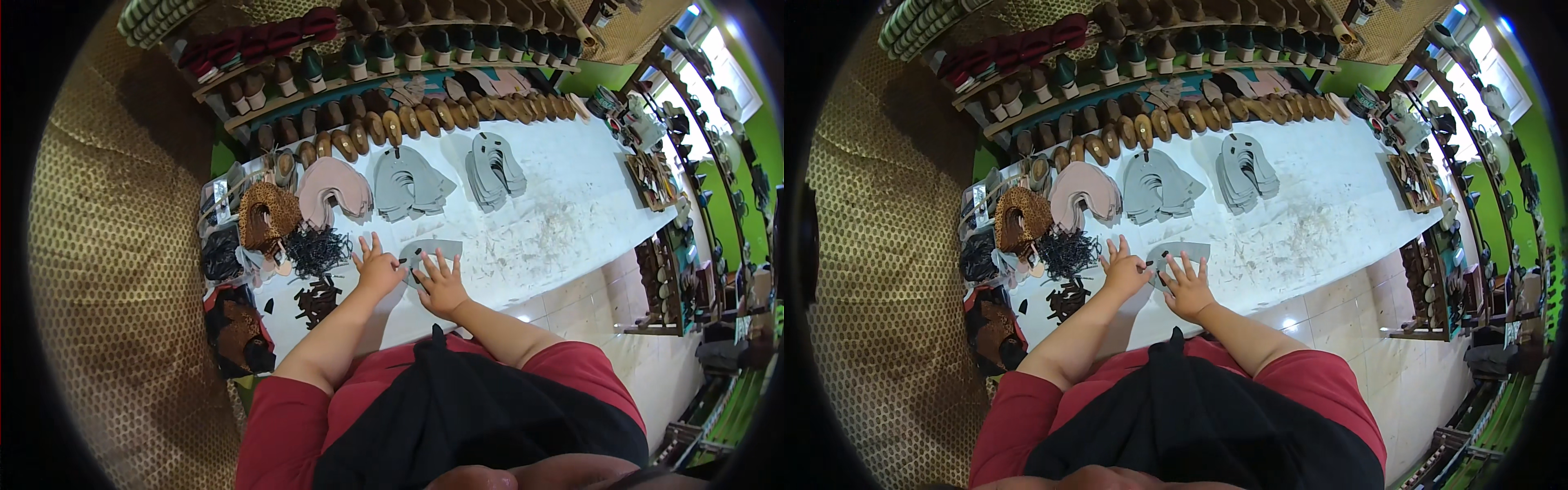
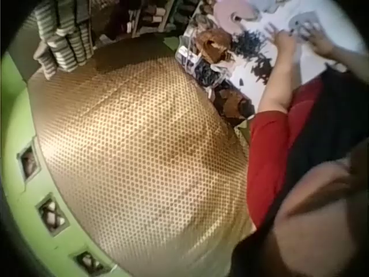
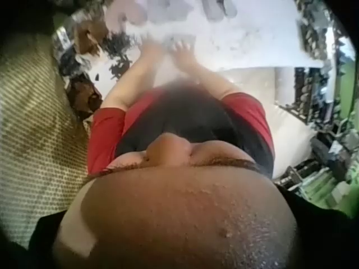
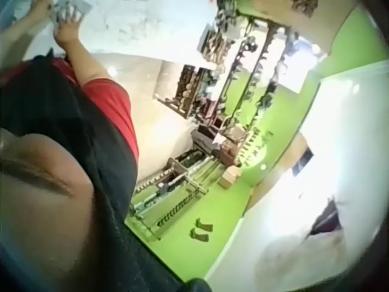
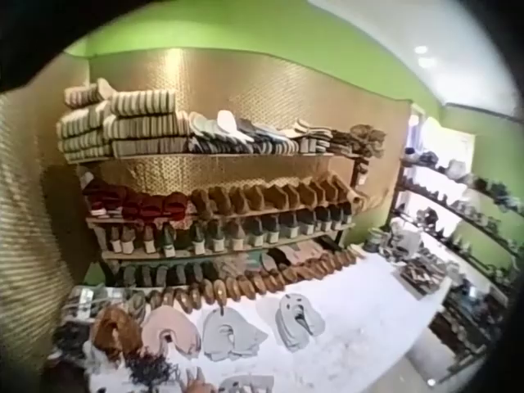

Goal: Arranging and preparing shoe upper components for assembly on a workbench.

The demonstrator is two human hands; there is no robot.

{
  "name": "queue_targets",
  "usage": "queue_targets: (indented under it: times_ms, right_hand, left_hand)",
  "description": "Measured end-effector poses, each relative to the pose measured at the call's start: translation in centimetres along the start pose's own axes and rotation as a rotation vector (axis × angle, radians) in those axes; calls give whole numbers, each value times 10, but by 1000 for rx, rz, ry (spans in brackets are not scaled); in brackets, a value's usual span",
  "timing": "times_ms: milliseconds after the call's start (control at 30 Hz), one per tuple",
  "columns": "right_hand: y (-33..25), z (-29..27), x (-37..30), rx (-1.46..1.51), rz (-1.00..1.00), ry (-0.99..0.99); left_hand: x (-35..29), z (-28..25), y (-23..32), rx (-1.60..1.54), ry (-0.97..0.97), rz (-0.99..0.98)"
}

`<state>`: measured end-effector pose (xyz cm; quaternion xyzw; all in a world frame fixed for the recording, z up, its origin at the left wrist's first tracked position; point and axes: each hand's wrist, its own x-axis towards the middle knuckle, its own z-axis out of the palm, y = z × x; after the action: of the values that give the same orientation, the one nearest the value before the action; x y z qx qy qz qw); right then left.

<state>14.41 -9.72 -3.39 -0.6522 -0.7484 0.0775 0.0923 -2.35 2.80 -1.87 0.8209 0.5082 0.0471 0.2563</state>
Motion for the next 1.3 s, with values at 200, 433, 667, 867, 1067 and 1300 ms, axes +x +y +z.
queue_targets:
  times_ms: [200,433,667,867,1067,1300]
  right_hand:
    - [8,5,-3,111,-50,90]
    - [6,1,4,108,-15,30]
    - [8,5,7,67,-8,-13]
    - [6,1,6,82,-2,-11]
    - [7,0,3,113,-10,66]
    - [10,7,0,97,-33,137]
  left_hand:
    - [-2,0,2,41,39,-14]
    - [1,8,-2,-113,66,-59]
    - [5,6,11,-57,-99,188]
    - [16,-8,-3,41,-141,241]
    - [17,-10,12,16,-34,263]
    - [16,0,17,117,-38,280]
